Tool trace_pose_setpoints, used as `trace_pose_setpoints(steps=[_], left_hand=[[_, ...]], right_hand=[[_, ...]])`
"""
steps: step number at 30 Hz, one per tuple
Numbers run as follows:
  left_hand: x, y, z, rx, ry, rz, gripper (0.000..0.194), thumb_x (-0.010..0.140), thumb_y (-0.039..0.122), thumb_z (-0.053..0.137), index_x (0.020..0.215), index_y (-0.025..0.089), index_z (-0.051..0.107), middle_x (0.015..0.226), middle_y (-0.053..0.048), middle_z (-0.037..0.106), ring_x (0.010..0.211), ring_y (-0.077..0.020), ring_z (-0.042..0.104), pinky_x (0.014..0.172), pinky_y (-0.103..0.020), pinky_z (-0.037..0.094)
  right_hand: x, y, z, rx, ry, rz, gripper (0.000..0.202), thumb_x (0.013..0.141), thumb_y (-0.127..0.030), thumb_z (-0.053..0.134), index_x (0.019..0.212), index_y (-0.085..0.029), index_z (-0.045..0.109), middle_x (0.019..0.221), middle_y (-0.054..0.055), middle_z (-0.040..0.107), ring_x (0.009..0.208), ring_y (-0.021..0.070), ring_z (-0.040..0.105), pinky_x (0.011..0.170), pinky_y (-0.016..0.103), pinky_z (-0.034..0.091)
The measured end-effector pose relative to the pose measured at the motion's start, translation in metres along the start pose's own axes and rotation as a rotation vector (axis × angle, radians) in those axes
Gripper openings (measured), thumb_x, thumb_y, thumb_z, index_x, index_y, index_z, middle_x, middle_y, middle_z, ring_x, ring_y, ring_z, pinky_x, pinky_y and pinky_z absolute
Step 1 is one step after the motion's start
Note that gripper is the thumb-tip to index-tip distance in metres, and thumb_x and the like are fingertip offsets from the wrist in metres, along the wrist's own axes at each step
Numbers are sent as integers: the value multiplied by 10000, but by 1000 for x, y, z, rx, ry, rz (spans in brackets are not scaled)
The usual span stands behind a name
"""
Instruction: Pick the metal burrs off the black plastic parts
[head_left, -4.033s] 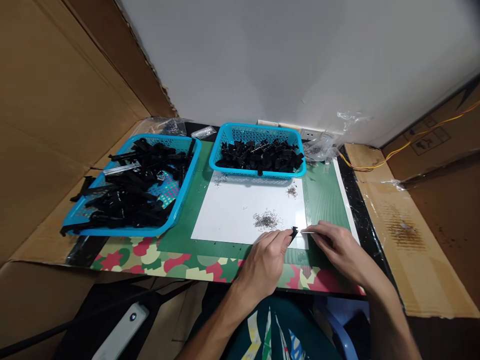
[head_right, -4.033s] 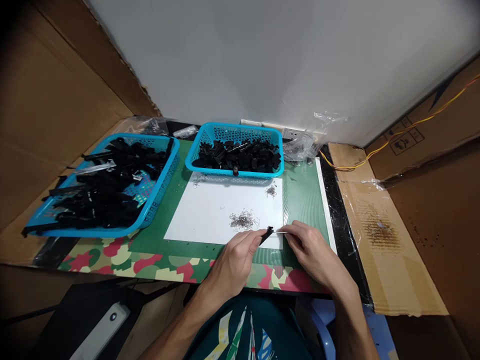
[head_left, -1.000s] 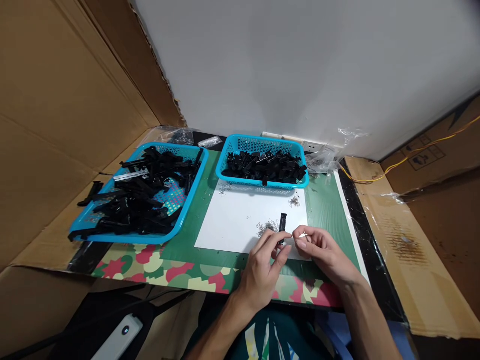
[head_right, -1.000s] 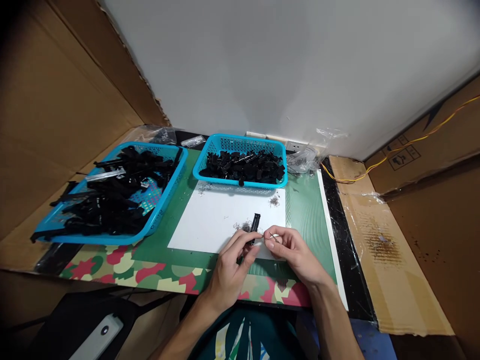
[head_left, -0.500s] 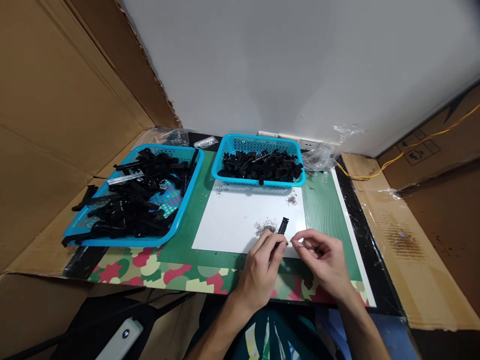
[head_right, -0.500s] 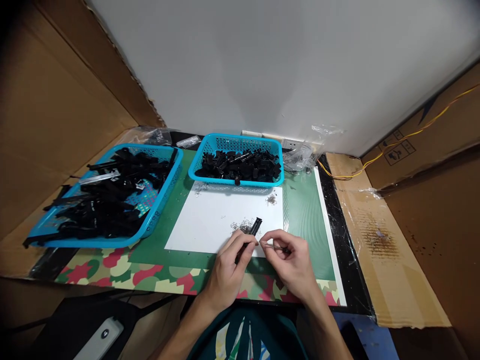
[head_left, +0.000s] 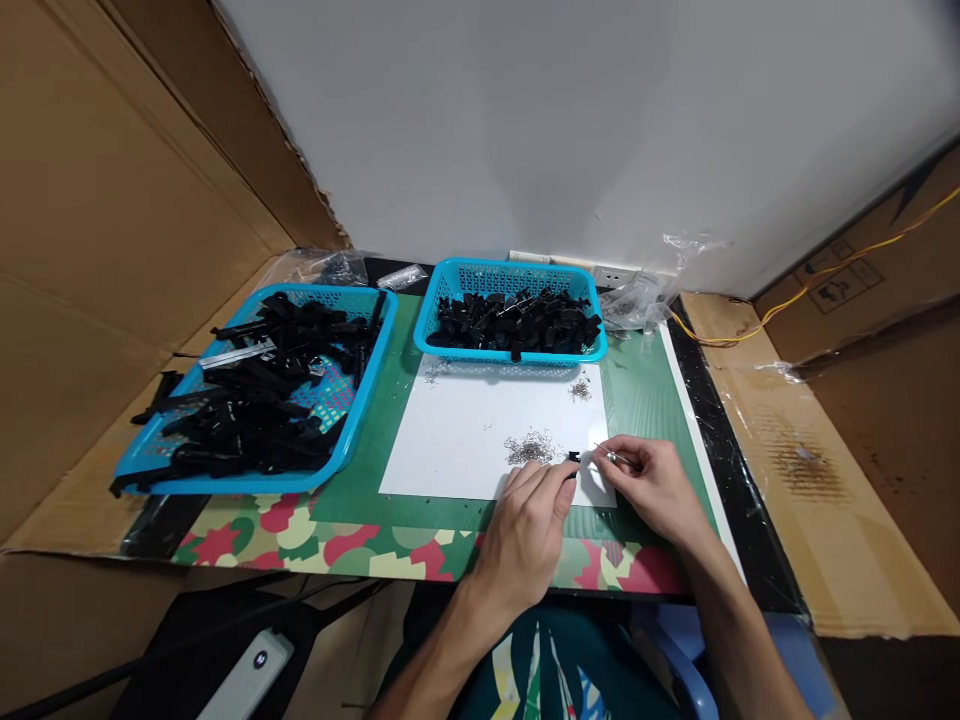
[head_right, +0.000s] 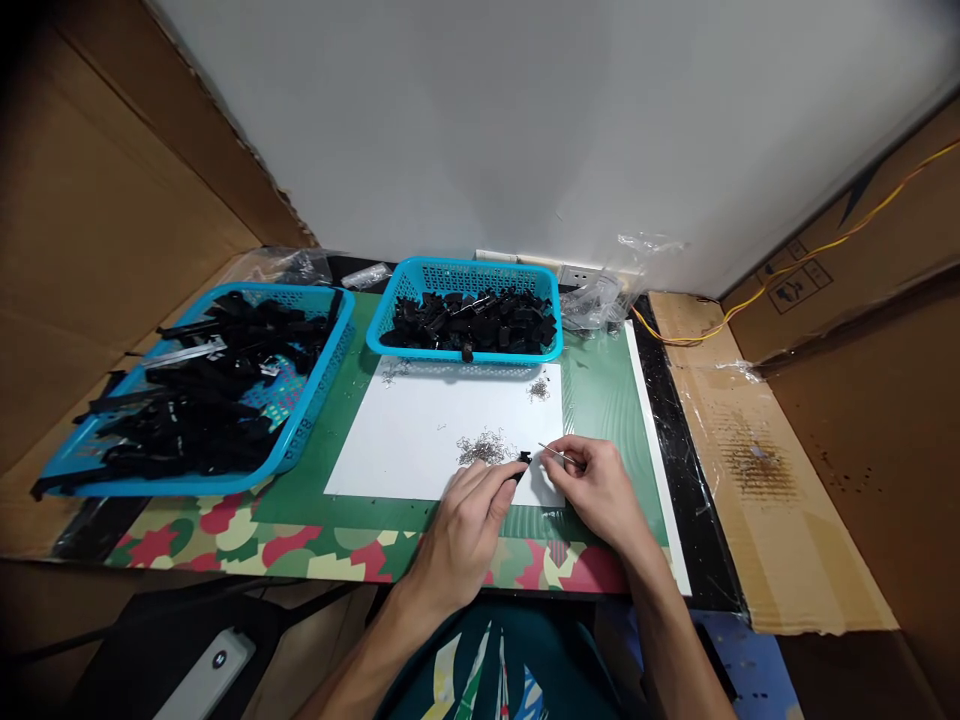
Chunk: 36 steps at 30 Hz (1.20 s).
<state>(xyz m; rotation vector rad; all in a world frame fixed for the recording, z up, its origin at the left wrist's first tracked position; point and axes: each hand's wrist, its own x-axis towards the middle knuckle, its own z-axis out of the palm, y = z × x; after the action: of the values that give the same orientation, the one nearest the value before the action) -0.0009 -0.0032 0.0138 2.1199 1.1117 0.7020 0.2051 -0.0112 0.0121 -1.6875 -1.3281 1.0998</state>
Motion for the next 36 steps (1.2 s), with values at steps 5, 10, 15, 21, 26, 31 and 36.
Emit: trace_pose_setpoints(steps=[5,10,15,21,26,31,36], left_hand=[[-1,-3,4,13,20,-41,383,1126,289,377,1475,204,512,1204,-103,711,1083,-261,643,904,-409,523],[-2,-6,7,53,3,-14,352,1125,316,392,1380,197,603,1079,-92,697,984,-249,640,857,-405,526],[-3,-8,10,71,18,12,329,1110,299,446,1352,199,646,969,-72,661,908,-232,623,793,-376,518],[-3,-10,11,67,29,18,324,1103,285,469,1354,200,655,938,-65,648,888,-224,613,784,-361,511],[-4,-9,11,85,31,25,326,1102,272,469,1362,194,650,938,-69,653,882,-228,610,777,-362,499],[-3,-8,10,76,42,23,318,1095,245,477,1347,174,658,937,-70,655,883,-232,613,784,-369,495],[-3,-7,10,69,49,16,311,1093,246,481,1334,182,667,927,-66,653,875,-230,617,772,-362,502]], right_hand=[[6,-5,4,-33,-50,11,270,901,-391,676,887,-139,773,720,40,677,578,135,497,532,253,346],[9,-10,2,-123,-63,-19,273,917,-376,647,901,-139,781,726,46,708,565,136,499,526,256,345],[10,-11,2,-193,-52,-56,270,934,-364,629,894,-145,783,710,47,716,544,138,502,524,264,348],[8,-11,4,-289,-27,-105,239,955,-348,631,921,-174,791,663,26,705,529,148,528,546,278,366],[6,-9,6,-311,-20,-163,227,959,-320,622,944,-187,804,725,41,752,561,167,592,572,284,397],[5,-9,6,-314,-9,-182,224,947,-307,623,938,-184,810,683,34,733,528,161,569,557,282,383],[3,-4,8,-320,20,-190,249,959,-333,615,943,-175,806,687,50,745,528,165,570,559,291,393]])
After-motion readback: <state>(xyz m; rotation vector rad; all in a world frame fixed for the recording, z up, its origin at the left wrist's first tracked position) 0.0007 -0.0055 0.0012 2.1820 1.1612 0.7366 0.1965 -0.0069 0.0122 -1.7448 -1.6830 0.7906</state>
